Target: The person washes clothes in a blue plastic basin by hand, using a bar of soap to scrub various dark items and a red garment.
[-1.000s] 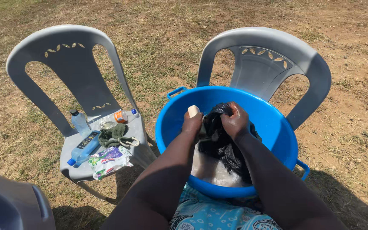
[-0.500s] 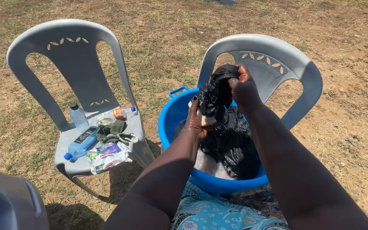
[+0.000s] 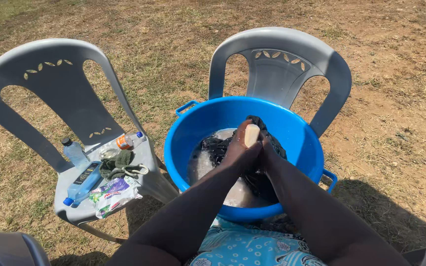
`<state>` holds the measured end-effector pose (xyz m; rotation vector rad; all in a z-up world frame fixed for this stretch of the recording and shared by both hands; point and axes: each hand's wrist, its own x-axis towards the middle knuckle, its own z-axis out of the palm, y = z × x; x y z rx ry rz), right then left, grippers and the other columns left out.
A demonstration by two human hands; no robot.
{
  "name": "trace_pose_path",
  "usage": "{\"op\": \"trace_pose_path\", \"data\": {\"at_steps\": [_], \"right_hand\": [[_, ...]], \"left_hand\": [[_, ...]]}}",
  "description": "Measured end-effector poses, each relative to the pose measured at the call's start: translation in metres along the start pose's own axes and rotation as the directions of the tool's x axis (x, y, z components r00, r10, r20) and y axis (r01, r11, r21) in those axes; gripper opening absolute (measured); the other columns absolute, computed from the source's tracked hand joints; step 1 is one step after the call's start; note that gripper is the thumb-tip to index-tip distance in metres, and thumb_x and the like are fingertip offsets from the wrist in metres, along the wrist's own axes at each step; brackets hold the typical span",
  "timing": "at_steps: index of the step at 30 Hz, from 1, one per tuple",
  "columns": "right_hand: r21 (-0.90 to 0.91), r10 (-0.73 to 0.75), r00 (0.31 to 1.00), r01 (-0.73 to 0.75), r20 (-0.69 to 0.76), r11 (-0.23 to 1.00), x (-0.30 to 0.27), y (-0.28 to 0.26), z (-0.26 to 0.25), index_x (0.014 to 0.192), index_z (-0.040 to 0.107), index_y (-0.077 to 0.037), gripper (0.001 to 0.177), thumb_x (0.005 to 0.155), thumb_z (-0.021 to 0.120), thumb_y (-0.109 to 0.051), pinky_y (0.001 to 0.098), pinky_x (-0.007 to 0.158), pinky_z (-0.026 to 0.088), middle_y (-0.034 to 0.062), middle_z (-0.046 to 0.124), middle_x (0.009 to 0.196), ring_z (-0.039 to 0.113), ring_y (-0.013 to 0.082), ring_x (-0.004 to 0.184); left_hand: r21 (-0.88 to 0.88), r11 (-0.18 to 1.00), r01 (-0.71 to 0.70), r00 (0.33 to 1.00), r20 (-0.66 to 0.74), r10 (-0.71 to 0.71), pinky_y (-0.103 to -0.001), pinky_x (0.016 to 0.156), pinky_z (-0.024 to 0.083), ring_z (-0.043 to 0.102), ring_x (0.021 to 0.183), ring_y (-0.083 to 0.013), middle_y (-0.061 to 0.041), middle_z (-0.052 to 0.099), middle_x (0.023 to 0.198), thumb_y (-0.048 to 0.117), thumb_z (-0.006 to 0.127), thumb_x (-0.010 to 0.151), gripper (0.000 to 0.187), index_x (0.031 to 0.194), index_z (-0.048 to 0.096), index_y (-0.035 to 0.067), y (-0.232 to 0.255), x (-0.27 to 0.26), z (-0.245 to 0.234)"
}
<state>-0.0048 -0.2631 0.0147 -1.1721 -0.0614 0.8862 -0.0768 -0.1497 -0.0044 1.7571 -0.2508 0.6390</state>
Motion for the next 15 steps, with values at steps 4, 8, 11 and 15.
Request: {"op": "trace_pose_path", "data": {"at_steps": [4, 8, 11, 15], "right_hand": [[-0.061, -0.082, 0.988, 0.091, 0.134, 0.994, -0.014, 0.014, -0.009, 0.129, 0.057, -0.006, 0.047, 0.096, 0.057, -0.040, 0.0479, 0.085, 0.057, 0.0093, 0.069, 0.112, 0.068, 0.0255, 0.097], [-0.188, -0.100, 0.961, 0.152, 0.260, 0.970, -0.005, 0.019, -0.011, 0.129, 0.060, -0.004, 0.046, 0.096, 0.059, -0.037, 0.0435, 0.084, 0.058, 0.0111, 0.071, 0.112, 0.070, 0.0235, 0.096], [-0.177, -0.148, 0.943, 0.207, 0.297, 0.962, 0.001, 0.020, -0.017, 0.129, 0.062, -0.002, 0.046, 0.096, 0.060, -0.034, 0.0402, 0.084, 0.058, 0.0125, 0.073, 0.112, 0.071, 0.0220, 0.095], [-0.089, -0.112, 0.983, 0.125, 0.143, 0.988, 0.003, 0.012, -0.021, 0.126, 0.062, -0.005, 0.049, 0.093, 0.062, -0.041, 0.0403, 0.080, 0.059, 0.0126, 0.073, 0.107, 0.072, 0.0220, 0.089]], "left_hand": [[0.432, 0.884, 0.176, 0.979, 0.017, -0.203, -0.050, 0.104, 0.047, 0.057, 0.126, -0.0437, -0.027, 0.055, 0.137, 0.040, 0.065, 0.097, 0.066, 0.154, 0.039, 0.018, 0.014, -0.001, 0.015], [0.401, 0.764, 0.505, 0.863, -0.246, -0.442, -0.050, 0.102, 0.050, 0.058, 0.124, -0.0452, -0.029, 0.053, 0.140, 0.041, 0.060, 0.097, 0.074, 0.158, 0.025, 0.015, -0.077, 0.023, -0.012], [-0.043, 0.715, 0.698, 0.676, -0.290, -0.677, -0.047, 0.102, 0.050, 0.061, 0.124, -0.0398, -0.027, 0.056, 0.139, 0.036, 0.065, 0.093, 0.085, 0.160, 0.018, 0.014, -0.168, 0.048, -0.033], [-0.074, 0.849, 0.523, 0.845, -0.082, -0.528, -0.042, 0.106, 0.046, 0.057, 0.128, -0.0309, -0.018, 0.053, 0.147, 0.031, 0.068, 0.094, 0.090, 0.164, 0.014, 0.015, -0.190, 0.051, -0.036]]}}
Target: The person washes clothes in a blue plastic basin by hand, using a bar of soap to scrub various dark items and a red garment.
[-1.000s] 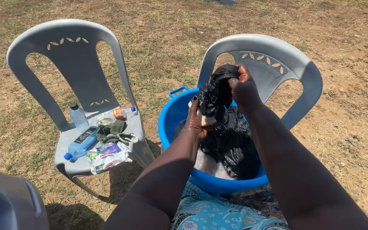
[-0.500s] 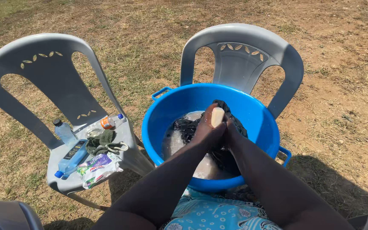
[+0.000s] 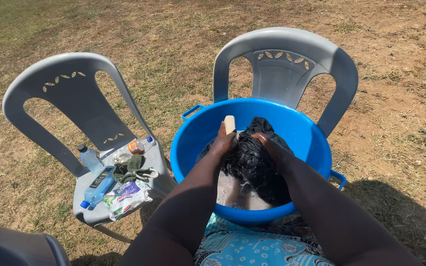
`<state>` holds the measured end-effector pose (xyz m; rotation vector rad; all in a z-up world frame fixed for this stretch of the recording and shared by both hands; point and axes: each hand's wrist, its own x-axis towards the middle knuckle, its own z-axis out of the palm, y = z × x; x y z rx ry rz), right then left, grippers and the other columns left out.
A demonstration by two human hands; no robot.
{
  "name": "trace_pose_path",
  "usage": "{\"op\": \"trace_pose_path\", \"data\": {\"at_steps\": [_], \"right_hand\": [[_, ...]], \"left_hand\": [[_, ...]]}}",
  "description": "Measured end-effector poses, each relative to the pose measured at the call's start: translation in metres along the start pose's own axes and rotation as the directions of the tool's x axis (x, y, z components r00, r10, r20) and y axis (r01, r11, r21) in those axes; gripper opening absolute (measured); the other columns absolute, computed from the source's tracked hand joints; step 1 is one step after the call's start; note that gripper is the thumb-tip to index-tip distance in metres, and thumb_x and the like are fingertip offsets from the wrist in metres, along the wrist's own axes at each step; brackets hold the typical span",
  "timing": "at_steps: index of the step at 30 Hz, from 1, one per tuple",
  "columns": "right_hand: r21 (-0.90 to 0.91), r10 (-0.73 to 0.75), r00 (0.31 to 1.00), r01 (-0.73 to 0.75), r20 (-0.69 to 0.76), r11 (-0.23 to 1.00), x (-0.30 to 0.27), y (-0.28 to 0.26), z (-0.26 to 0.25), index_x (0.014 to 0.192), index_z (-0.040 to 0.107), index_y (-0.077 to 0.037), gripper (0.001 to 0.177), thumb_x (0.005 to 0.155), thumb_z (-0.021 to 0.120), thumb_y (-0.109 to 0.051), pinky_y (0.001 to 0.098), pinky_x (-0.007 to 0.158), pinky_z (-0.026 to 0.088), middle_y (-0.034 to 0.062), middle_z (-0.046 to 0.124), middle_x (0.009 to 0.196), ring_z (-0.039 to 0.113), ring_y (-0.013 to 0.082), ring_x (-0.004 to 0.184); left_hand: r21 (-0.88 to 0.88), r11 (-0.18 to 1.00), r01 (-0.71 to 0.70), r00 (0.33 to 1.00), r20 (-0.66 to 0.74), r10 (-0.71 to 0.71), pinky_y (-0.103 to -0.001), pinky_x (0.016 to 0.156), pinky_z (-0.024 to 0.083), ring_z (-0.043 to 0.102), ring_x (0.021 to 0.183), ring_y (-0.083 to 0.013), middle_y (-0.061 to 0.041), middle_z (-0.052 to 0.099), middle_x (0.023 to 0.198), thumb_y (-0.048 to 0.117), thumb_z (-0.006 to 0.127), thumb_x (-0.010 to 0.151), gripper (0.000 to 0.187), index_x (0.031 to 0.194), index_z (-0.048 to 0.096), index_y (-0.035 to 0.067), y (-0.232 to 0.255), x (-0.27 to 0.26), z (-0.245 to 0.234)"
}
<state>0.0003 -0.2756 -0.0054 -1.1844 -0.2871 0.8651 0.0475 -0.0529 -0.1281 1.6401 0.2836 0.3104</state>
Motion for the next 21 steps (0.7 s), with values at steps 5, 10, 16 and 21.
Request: {"op": "trace_pose_path", "data": {"at_steps": [5, 10, 16, 21], "right_hand": [[0.052, -0.023, 0.999, 0.025, -0.032, 0.998, -0.021, -0.011, -0.003, 0.131, 0.060, -0.005, 0.057, 0.092, 0.069, -0.046, 0.0429, 0.091, 0.059, 0.0128, 0.073, 0.113, 0.072, 0.0245, 0.097], [0.371, -0.355, 0.935, 0.333, -0.010, 0.867, -0.036, -0.029, -0.022, 0.128, 0.063, -0.003, 0.080, 0.081, 0.064, -0.068, 0.0482, 0.097, 0.058, 0.0146, 0.074, 0.119, 0.073, 0.0282, 0.108], [0.471, -0.175, 0.980, 0.198, -0.093, 0.859, -0.030, -0.036, -0.041, 0.123, 0.066, -0.005, 0.079, 0.074, 0.073, -0.067, 0.0512, 0.095, 0.058, 0.0139, 0.074, 0.115, 0.072, 0.0300, 0.105], [0.095, -0.157, 0.964, 0.180, -0.214, 0.979, -0.007, -0.019, -0.042, 0.122, 0.062, -0.009, 0.064, 0.064, 0.082, -0.027, 0.0474, 0.092, 0.059, 0.0117, 0.073, 0.106, 0.072, 0.0267, 0.097]], "left_hand": [[0.214, 0.975, -0.064, 0.950, 0.311, -0.006, -0.034, 0.108, 0.043, 0.060, 0.125, -0.0216, -0.011, 0.066, 0.137, 0.034, 0.053, 0.100, 0.056, 0.155, 0.050, 0.022, 0.031, -0.036, -0.009], [0.241, 0.958, -0.155, 0.841, 0.541, 0.000, -0.036, 0.099, 0.050, 0.066, 0.113, -0.0198, -0.012, 0.075, 0.120, 0.041, 0.067, 0.097, 0.044, 0.132, 0.069, 0.014, 0.074, -0.071, -0.032], [0.315, 0.934, -0.168, 0.972, 0.210, 0.104, -0.033, 0.080, 0.054, 0.068, 0.086, -0.0134, -0.004, 0.075, 0.094, 0.020, 0.069, 0.091, 0.027, 0.115, 0.073, 0.010, 0.080, -0.067, -0.026], [-0.228, 0.854, -0.469, 0.830, -0.443, 0.338, -0.024, 0.066, 0.045, 0.052, 0.073, -0.0071, 0.001, 0.063, 0.087, 0.011, 0.059, 0.099, 0.017, 0.113, 0.067, 0.008, 0.071, -0.032, -0.052]]}}
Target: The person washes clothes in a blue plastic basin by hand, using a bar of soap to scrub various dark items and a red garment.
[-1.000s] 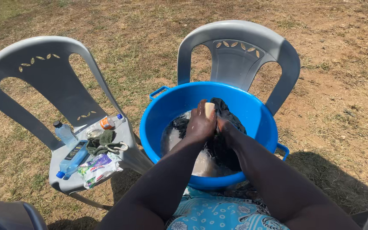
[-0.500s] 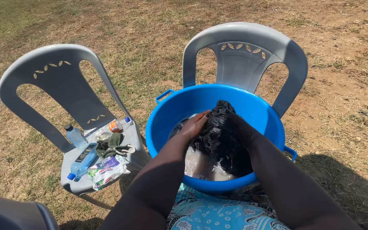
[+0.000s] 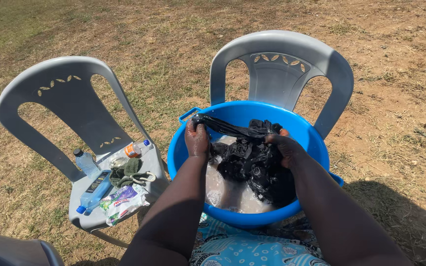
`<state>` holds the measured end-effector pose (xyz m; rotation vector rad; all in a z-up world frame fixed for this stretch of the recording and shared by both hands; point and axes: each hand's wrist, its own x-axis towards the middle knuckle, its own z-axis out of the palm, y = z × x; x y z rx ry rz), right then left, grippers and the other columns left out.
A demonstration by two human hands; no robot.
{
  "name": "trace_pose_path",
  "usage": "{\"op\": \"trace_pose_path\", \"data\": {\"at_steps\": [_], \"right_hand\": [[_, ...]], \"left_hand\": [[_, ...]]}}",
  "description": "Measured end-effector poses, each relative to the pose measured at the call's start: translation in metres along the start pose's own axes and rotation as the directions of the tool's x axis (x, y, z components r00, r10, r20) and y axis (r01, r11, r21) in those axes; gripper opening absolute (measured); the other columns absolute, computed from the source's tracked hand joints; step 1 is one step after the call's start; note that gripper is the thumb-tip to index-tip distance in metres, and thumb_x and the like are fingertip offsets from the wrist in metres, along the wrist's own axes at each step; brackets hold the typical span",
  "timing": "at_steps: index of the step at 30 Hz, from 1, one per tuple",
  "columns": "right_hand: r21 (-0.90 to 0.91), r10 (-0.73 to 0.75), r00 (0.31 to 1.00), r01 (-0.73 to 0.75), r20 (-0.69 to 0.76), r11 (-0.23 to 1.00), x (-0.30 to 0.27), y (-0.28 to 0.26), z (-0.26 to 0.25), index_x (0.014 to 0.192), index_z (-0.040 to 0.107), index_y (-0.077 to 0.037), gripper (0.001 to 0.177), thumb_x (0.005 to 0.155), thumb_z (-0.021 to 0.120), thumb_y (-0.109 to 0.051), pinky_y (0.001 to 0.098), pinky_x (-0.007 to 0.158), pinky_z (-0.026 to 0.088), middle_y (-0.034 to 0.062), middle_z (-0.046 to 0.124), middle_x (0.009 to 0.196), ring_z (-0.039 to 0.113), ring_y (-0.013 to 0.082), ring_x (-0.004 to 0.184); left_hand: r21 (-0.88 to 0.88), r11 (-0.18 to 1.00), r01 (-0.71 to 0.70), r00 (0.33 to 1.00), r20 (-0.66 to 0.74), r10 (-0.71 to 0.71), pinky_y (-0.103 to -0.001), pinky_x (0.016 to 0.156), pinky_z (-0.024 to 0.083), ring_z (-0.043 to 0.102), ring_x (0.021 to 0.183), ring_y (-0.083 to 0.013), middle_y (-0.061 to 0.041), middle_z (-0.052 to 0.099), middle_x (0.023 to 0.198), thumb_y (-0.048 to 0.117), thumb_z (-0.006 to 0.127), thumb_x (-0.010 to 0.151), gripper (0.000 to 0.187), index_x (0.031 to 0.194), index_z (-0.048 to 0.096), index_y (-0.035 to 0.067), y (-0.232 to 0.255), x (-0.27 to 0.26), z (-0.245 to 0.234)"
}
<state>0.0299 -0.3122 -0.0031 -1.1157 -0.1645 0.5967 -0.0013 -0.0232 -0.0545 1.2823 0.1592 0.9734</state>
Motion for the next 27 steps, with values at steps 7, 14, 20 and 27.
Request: {"op": "trace_pose_path", "data": {"at_steps": [7, 14, 20, 27], "right_hand": [[-0.854, -0.384, 0.907, 0.054, -0.175, 0.517, 0.013, 0.017, -0.002, 0.113, 0.071, -0.005, 0.045, 0.075, 0.084, -0.027, 0.0286, 0.076, 0.053, 0.0075, 0.073, 0.089, 0.068, 0.0149, 0.082], [-0.533, -0.292, 0.935, 0.147, -0.199, 0.833, 0.041, 0.027, -0.041, 0.106, 0.068, -0.001, 0.024, 0.095, 0.067, -0.023, 0.0309, 0.062, 0.054, 0.0062, 0.066, 0.088, 0.063, 0.0137, 0.075], [0.001, -0.186, 0.980, 0.187, -0.068, 0.982, 0.017, 0.007, -0.009, 0.113, 0.050, -0.012, 0.027, 0.093, 0.064, -0.024, 0.0457, 0.078, 0.057, 0.0115, 0.064, 0.107, 0.068, 0.0262, 0.094], [-0.022, -0.283, 0.959, 0.283, -0.009, 0.959, 0.007, 0.004, 0.003, 0.132, 0.045, -0.010, 0.052, 0.090, 0.071, -0.025, 0.0540, 0.094, 0.056, 0.0101, 0.059, 0.124, 0.060, 0.0277, 0.113]], "left_hand": [[-0.310, 0.937, 0.163, 0.943, -0.229, -0.240, -0.036, 0.052, 0.059, 0.068, 0.069, -0.0212, -0.008, 0.065, 0.094, 0.015, 0.046, 0.102, 0.022, 0.124, 0.049, 0.011, 0.023, 0.004, -0.010], [0.124, 0.891, 0.438, 0.894, -0.165, -0.416, -0.044, 0.092, 0.054, 0.069, 0.107, -0.0307, -0.013, 0.066, 0.113, 0.026, 0.066, 0.093, 0.048, 0.134, 0.052, 0.005, -0.007, 0.004, -0.013], [0.486, 0.866, -0.117, 0.583, 0.740, -0.336, -0.040, 0.103, 0.051, 0.069, 0.117, -0.0295, -0.014, 0.071, 0.124, 0.033, 0.083, 0.082, 0.062, 0.133, 0.061, 0.005, 0.026, -0.053, 0.014], [0.634, 0.762, -0.132, 0.677, 0.619, -0.397, -0.040, 0.091, 0.056, 0.074, 0.099, -0.0248, -0.014, 0.077, 0.106, 0.020, 0.066, 0.094, 0.031, 0.121, 0.067, 0.004, 0.024, -0.059, 0.033]]}}
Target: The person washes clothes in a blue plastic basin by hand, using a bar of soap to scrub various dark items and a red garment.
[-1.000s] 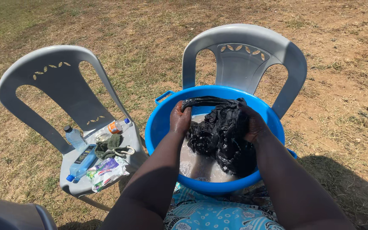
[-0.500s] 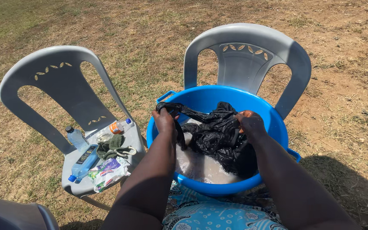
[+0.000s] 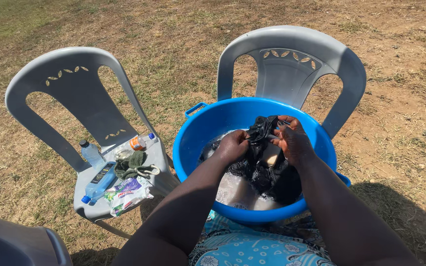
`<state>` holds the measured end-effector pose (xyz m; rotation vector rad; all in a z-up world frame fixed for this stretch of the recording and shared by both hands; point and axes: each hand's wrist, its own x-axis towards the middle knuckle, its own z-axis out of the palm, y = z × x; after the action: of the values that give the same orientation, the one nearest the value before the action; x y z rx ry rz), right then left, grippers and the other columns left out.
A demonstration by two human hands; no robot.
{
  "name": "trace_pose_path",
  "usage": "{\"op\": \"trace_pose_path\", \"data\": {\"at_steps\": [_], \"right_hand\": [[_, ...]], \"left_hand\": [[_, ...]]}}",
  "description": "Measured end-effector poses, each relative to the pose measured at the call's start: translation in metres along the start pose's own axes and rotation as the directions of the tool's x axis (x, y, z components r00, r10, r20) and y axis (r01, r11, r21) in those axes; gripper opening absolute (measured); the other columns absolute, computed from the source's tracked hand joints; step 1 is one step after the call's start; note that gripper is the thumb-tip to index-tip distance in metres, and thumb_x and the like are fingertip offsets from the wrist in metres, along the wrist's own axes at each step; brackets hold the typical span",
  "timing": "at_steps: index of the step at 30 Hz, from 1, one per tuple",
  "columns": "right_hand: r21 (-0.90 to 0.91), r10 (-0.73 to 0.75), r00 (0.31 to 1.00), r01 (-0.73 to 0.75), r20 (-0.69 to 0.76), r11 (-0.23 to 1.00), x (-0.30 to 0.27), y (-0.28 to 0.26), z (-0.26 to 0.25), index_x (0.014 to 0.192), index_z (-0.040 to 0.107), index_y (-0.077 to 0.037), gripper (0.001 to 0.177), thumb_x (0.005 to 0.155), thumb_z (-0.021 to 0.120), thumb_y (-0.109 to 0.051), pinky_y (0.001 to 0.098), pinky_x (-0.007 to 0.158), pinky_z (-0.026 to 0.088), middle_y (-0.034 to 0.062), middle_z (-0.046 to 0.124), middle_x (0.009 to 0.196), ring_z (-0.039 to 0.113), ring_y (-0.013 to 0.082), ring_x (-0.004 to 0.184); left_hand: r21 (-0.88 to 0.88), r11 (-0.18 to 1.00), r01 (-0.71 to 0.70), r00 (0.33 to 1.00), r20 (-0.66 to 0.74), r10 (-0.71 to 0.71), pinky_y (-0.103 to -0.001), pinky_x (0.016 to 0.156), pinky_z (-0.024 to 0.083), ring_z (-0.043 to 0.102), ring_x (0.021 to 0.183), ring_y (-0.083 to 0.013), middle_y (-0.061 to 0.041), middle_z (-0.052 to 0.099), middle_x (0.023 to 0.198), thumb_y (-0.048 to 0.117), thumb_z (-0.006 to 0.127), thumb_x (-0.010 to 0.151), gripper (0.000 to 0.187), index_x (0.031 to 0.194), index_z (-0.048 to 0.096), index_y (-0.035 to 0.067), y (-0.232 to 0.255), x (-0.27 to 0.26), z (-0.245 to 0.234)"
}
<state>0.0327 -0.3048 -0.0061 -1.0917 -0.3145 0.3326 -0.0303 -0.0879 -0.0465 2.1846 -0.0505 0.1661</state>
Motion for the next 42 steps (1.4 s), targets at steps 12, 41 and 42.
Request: {"op": "trace_pose_path", "data": {"at_steps": [12, 41, 42], "right_hand": [[-0.640, 0.020, 0.992, 0.065, 0.125, 0.766, -0.005, 0.034, 0.017, 0.119, 0.064, -0.001, 0.034, 0.087, 0.068, -0.011, 0.0279, 0.076, 0.058, 0.0098, 0.075, 0.098, 0.071, 0.0135, 0.083], [-0.285, -0.514, 0.718, 0.427, -0.469, 0.858, 0.025, 0.033, -0.043, 0.101, 0.070, -0.006, 0.006, 0.095, 0.070, -0.008, 0.0233, 0.077, 0.054, 0.0022, 0.072, 0.094, 0.065, 0.0078, 0.082], [-0.350, -0.540, 0.719, 0.416, -0.438, 0.839, 0.026, 0.034, -0.042, 0.101, 0.070, -0.005, 0.006, 0.096, 0.072, -0.008, 0.0237, 0.077, 0.052, 0.0026, 0.071, 0.093, 0.063, 0.0077, 0.082]], "left_hand": [[-0.817, 0.553, -0.166, 0.966, -0.247, -0.074, -0.032, 0.081, 0.059, 0.072, 0.098, -0.0198, -0.011, 0.071, 0.106, 0.021, 0.069, 0.097, 0.035, 0.126, 0.058, 0.005, -0.010, 0.005, -0.020], [0.759, 0.643, 0.104, 0.924, -0.313, 0.220, -0.080, 0.108, 0.019, 0.065, 0.116, -0.0317, -0.011, 0.073, 0.104, 0.022, 0.061, 0.087, 0.021, 0.102, 0.072, 0.012, 0.038, -0.039, -0.046], [0.758, 0.644, 0.103, 0.924, -0.312, 0.219, -0.080, 0.108, 0.019, 0.065, 0.116, -0.0317, -0.011, 0.073, 0.104, 0.022, 0.061, 0.087, 0.021, 0.102, 0.072, 0.012, 0.035, -0.039, -0.049]]}}
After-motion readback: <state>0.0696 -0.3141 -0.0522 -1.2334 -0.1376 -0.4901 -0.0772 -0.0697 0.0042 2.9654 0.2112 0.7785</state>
